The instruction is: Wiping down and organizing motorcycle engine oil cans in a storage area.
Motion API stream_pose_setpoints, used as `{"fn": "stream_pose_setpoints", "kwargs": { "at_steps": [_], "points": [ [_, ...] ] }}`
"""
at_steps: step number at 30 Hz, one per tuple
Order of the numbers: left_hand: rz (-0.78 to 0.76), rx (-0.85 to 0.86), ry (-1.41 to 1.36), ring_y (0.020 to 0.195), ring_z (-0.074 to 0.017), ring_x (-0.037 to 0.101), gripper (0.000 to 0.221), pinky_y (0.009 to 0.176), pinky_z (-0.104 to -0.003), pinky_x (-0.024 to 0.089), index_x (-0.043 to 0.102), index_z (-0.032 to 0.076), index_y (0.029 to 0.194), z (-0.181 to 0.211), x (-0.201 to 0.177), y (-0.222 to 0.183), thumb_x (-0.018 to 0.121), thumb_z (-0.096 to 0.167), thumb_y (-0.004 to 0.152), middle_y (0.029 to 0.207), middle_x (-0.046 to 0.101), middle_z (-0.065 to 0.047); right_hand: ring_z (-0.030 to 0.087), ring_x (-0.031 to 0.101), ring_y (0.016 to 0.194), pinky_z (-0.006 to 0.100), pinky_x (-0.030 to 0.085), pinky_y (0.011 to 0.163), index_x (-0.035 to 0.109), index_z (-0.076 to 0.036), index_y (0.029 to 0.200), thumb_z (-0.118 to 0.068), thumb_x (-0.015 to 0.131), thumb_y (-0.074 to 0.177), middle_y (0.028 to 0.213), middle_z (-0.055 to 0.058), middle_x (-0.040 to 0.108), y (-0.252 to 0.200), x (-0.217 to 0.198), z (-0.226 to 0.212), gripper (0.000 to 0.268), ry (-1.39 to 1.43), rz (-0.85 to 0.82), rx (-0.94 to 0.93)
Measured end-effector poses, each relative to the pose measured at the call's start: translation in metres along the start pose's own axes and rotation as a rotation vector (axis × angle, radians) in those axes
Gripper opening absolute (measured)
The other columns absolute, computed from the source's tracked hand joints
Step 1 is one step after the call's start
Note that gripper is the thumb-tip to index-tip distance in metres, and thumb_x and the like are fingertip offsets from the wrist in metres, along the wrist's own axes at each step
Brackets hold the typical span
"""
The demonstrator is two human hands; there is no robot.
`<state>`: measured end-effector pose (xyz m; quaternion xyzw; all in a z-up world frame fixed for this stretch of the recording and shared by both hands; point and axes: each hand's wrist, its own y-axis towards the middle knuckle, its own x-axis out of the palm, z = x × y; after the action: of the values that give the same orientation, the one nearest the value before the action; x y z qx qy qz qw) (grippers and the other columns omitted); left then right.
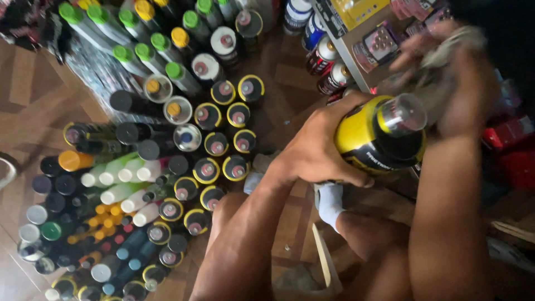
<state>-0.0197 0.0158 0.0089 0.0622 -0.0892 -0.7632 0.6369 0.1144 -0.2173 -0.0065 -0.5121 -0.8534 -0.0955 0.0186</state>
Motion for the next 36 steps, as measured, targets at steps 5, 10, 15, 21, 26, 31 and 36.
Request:
{"fn": "stream_pose_setpoints", "kwargs": {
  "at_steps": [5, 10, 15, 21, 26, 31, 36],
  "points": [
    [0.003, -0.082, 0.152, 0.115, -0.0273, 0.071, 0.096, 0.103, -0.037, 0.056, 0.058, 0.010, 0.137, 0.002, 0.005, 0.005, 0.095, 0.031, 0.050, 0.122, 0.072, -0.011, 0.025, 0.069, 0.113, 0.035, 0.056, 0.108, 0.065, 0.007, 0.135, -0.036, 0.047, 0.114, 0.130, 0.018, 0.068, -0.004, 0.024, -0.015, 0.051, 0.236, 0.260, 0.066],
    [0.023, -0.114, 0.271, 0.113, -0.0311, 0.070, 0.097, 0.100, -0.040, 0.055, 0.057, 0.011, 0.134, 0.002, 0.005, 0.010, 0.093, 0.034, 0.047, 0.119, 0.072, -0.012, 0.019, 0.064, 0.104, 0.033, 0.054, 0.094, 0.063, -0.004, 0.133, -0.022, 0.048, 0.111, 0.136, 0.013, 0.067, -0.017, 0.048, -0.039, 0.032, -0.332, 0.071, 0.098],
    [0.068, -0.240, 0.365, 0.109, -0.0347, 0.069, 0.095, 0.095, -0.043, 0.055, 0.057, 0.011, 0.133, 0.005, 0.005, 0.010, 0.090, 0.036, 0.048, 0.115, 0.073, -0.014, 0.018, 0.069, 0.114, 0.034, 0.058, 0.105, 0.062, -0.003, 0.132, -0.009, 0.052, 0.115, 0.134, 0.016, 0.069, -0.020, 0.026, -0.018, 0.020, -0.433, 0.263, -0.146],
    [0.086, -0.205, 0.401, 0.111, -0.0357, 0.067, 0.098, 0.096, -0.043, 0.054, 0.055, 0.010, 0.135, -0.001, 0.009, 0.009, 0.090, 0.038, 0.048, 0.117, 0.071, -0.015, 0.021, 0.072, 0.103, 0.037, 0.062, 0.097, 0.062, -0.007, 0.124, -0.022, 0.062, 0.109, 0.120, 0.008, 0.069, -0.023, 0.052, -0.038, 0.021, -0.059, 0.299, -0.359],
    [0.070, -0.135, 0.441, 0.113, -0.0360, 0.066, 0.101, 0.098, -0.043, 0.052, 0.053, 0.007, 0.135, -0.014, 0.017, 0.007, 0.092, 0.040, 0.048, 0.119, 0.068, -0.016, 0.015, 0.063, 0.098, 0.028, 0.052, 0.091, 0.066, -0.002, 0.110, -0.022, 0.076, 0.100, 0.116, 0.006, 0.066, -0.029, 0.037, -0.033, 0.025, -0.349, 0.124, -0.235],
    [0.081, -0.132, 0.462, 0.110, -0.0361, 0.067, 0.101, 0.094, -0.044, 0.054, 0.053, 0.007, 0.134, -0.004, 0.011, 0.010, 0.092, 0.042, 0.047, 0.118, 0.068, -0.015, 0.019, 0.061, 0.101, 0.029, 0.047, 0.091, 0.067, 0.004, 0.095, -0.019, 0.082, 0.092, 0.112, 0.009, 0.064, -0.027, 0.044, -0.046, 0.028, -0.857, -0.137, -0.238],
    [0.068, -0.108, 0.411, 0.107, -0.0364, 0.068, 0.090, 0.091, -0.044, 0.055, 0.060, 0.010, 0.127, -0.001, 0.005, 0.006, 0.091, 0.037, 0.048, 0.115, 0.070, -0.012, 0.021, 0.060, 0.102, 0.032, 0.048, 0.093, 0.063, -0.001, 0.100, -0.034, 0.065, 0.090, 0.114, 0.008, 0.059, -0.021, 0.062, -0.066, 0.035, -0.638, -0.305, -0.224]
  ]
}}
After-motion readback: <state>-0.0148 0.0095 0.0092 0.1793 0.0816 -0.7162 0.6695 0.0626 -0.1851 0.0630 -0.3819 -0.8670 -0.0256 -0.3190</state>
